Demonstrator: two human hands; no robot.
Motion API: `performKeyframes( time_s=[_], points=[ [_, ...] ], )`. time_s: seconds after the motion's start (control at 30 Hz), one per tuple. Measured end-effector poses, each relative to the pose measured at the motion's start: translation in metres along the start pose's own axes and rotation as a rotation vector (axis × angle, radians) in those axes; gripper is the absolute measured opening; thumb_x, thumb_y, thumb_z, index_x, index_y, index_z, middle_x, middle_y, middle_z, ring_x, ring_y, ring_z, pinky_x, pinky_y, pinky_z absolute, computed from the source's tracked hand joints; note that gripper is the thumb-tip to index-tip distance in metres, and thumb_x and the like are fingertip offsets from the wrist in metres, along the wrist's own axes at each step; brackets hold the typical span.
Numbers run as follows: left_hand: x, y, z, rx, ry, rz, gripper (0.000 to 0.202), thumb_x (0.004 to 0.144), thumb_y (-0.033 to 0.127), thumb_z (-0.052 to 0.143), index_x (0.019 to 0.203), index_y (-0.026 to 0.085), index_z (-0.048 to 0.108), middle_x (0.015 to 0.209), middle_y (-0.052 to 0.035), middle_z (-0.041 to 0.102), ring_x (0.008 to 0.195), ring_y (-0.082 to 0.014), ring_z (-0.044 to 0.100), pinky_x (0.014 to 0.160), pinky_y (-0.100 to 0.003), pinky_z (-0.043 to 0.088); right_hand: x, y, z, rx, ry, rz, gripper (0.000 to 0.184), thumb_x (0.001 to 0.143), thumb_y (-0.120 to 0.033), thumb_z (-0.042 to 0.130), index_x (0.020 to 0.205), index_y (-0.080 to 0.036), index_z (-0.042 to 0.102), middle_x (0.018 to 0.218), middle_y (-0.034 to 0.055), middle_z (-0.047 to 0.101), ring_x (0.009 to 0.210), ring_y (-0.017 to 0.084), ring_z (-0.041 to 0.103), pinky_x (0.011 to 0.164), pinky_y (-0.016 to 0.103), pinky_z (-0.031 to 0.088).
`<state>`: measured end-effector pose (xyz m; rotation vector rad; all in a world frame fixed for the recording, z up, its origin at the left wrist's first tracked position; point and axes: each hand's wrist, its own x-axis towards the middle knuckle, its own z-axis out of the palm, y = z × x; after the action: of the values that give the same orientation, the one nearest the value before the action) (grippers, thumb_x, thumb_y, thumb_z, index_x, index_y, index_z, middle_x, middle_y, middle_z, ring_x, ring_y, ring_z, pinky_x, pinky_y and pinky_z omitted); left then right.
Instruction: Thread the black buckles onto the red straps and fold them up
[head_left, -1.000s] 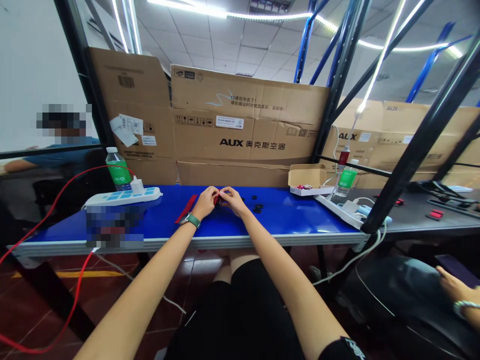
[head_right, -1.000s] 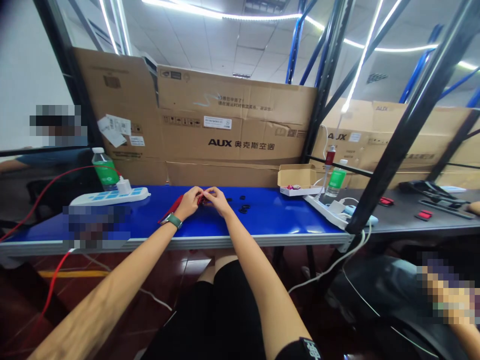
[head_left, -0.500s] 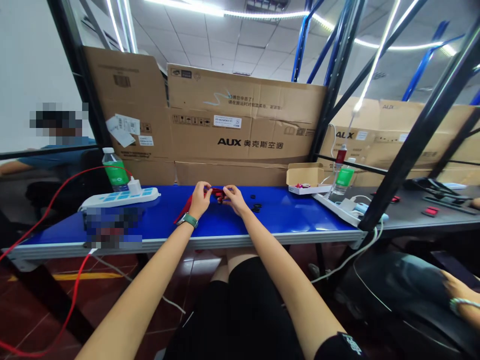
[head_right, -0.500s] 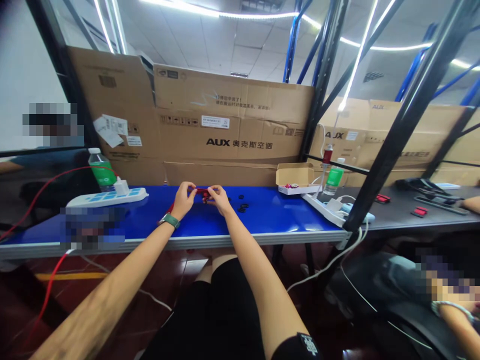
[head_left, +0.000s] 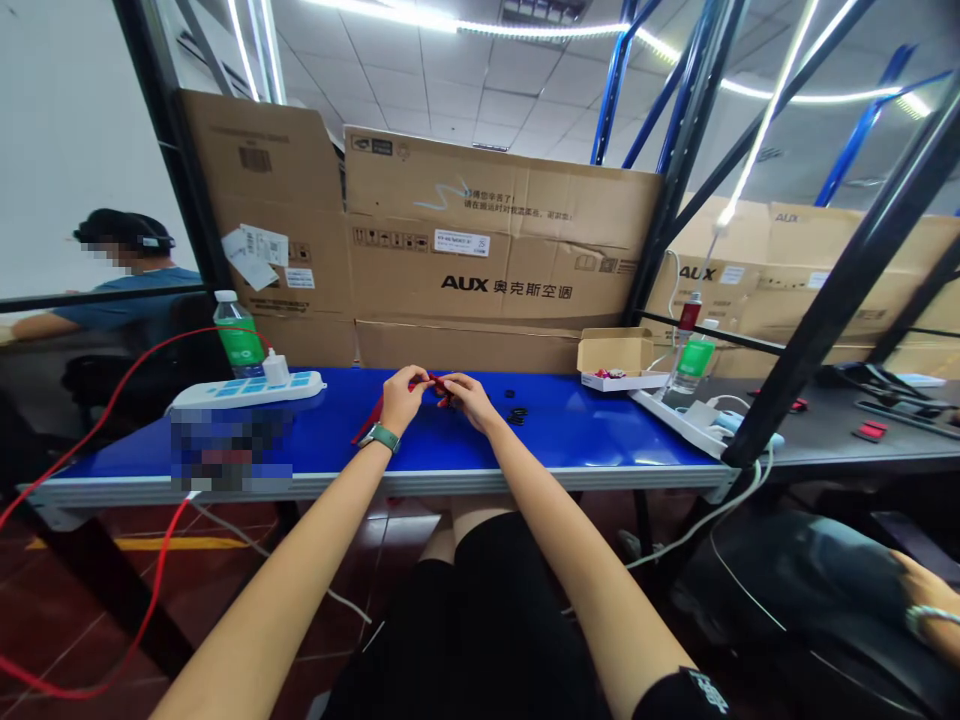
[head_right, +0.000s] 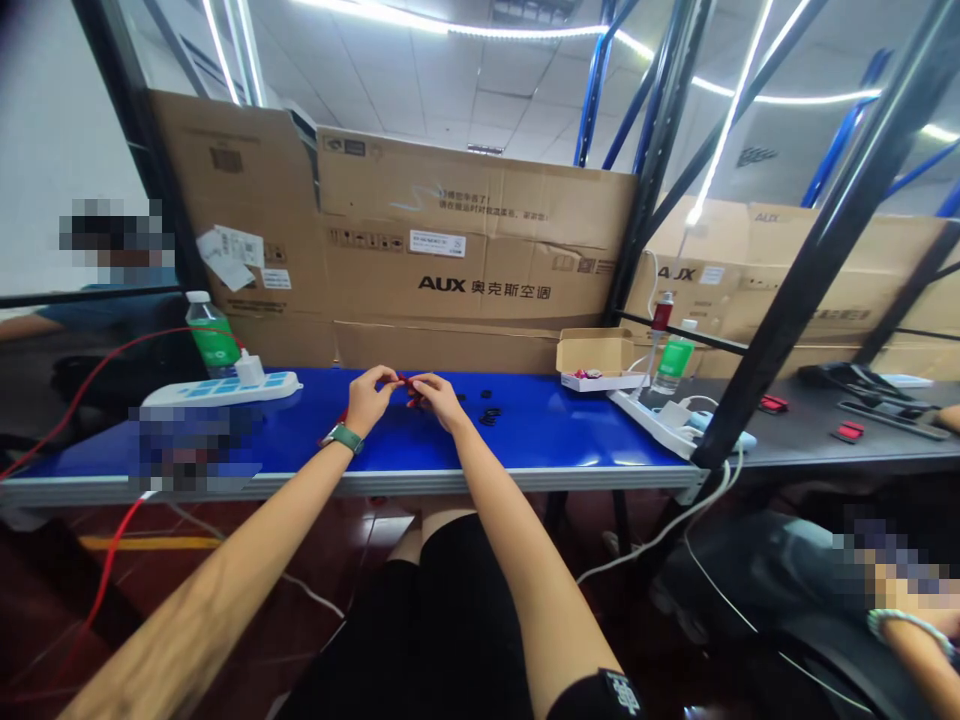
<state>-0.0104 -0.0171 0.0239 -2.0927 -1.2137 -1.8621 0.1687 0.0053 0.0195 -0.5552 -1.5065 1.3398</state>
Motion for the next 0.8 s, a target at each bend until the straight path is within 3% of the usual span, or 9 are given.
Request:
performKeyframes(
  time_s=[0.13, 0.27, 0.47, 0.6, 0.8],
  points=[
    [0.000, 0.002, -0.001, 0.033, 0.054, -0.052, 0.009, 0.084, 0.027, 0.067, 0.079, 0.021, 0.064, 0.083, -0.0043, 0.071, 0.078, -0.0204, 0.065, 0.079, -0.032, 0.049, -0.003, -0.004, 0.004, 0.005, -0.015, 0.034, 0.046, 0.069, -0.050, 0.083, 0.102, -0.021, 0.069, 0.086, 0.0020, 0.073, 0.069, 0.016, 0.069, 0.061, 0.024, 0.051],
    [-0.001, 0.001, 0.000, -0.011, 0.032, -0.126, 0.003, 0.085, 0.022, 0.061, 0.083, 0.023, 0.062, 0.081, -0.0024, 0.072, 0.080, -0.0206, 0.068, 0.077, -0.030, 0.050, -0.002, -0.006, 0.010, 0.016, -0.009, 0.049, 0.050, 0.064, -0.050, 0.086, 0.098, -0.018, 0.069, 0.083, 0.0024, 0.073, 0.063, 0.013, 0.064, 0.060, 0.024, 0.048],
    [-0.001, -0.003, -0.001, 0.031, 0.032, -0.118, 0.006, 0.087, 0.019, 0.057, 0.086, 0.023, 0.061, 0.083, -0.0030, 0.071, 0.081, -0.0204, 0.068, 0.077, -0.029, 0.048, 0.000, -0.002, 0.012, 0.028, -0.012, 0.012, 0.049, 0.065, -0.049, 0.084, 0.099, -0.018, 0.066, 0.083, 0.0027, 0.074, 0.060, 0.011, 0.058, 0.058, 0.023, 0.043],
    [0.000, -0.007, -0.002, 0.032, 0.039, -0.102, 0.004, 0.088, 0.023, 0.059, 0.084, 0.022, 0.059, 0.081, -0.0025, 0.070, 0.078, -0.0195, 0.067, 0.076, -0.029, 0.048, 0.001, 0.003, 0.004, -0.015, -0.022, 0.057, 0.050, 0.070, -0.044, 0.080, 0.109, -0.021, 0.059, 0.085, 0.0020, 0.075, 0.064, 0.012, 0.058, 0.053, 0.020, 0.037],
    [-0.002, -0.009, 0.002, 0.025, -0.007, -0.099, 0.010, 0.083, 0.020, 0.064, 0.091, 0.022, 0.058, 0.086, -0.0046, 0.069, 0.081, -0.0211, 0.066, 0.079, -0.033, 0.051, 0.007, 0.016, -0.003, -0.387, 0.126, -0.004, 0.020, 0.085, -0.031, 0.058, 0.101, -0.024, 0.049, 0.074, -0.0038, 0.069, 0.061, 0.013, 0.060, 0.058, 0.023, 0.043]
  ],
)
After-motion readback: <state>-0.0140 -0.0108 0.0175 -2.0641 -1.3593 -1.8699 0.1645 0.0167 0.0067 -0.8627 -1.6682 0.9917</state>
